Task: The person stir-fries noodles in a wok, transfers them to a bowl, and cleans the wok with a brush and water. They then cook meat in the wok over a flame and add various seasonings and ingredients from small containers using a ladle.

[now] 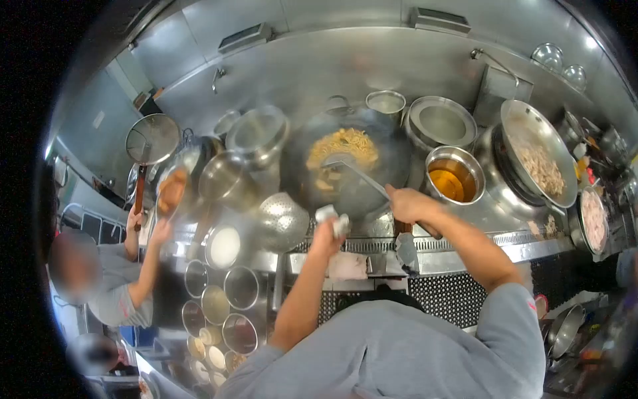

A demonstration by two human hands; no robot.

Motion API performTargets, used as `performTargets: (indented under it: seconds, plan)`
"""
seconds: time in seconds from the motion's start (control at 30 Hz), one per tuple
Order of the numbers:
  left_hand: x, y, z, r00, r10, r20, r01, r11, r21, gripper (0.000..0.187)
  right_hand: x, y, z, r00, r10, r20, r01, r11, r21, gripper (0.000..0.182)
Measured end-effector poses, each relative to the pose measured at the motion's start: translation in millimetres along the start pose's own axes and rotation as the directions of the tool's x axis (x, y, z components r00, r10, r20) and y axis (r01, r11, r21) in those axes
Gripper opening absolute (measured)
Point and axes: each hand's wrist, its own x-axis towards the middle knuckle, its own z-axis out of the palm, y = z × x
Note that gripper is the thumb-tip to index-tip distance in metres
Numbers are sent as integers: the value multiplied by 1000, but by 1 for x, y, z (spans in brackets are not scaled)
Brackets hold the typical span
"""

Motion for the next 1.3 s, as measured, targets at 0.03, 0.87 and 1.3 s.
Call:
performTargets:
  seconds: [0.03, 0.87, 1.3]
  plan:
    - [-3, -21, -8, 1000, 16, -15, -16, 999, 49, 23, 10, 21, 24, 982, -91, -165, 68, 987, -145, 56]
    - [-40, 29, 13, 982, 187, 35, -190, 970, 151, 19, -27, -27, 13, 877, -20, 481, -480, -106, 871, 32]
    - [-51, -5, -37, 987, -127, -103, 128, 992, 8, 16, -114, 134, 443, 998, 52, 24, -50, 997, -60, 57]
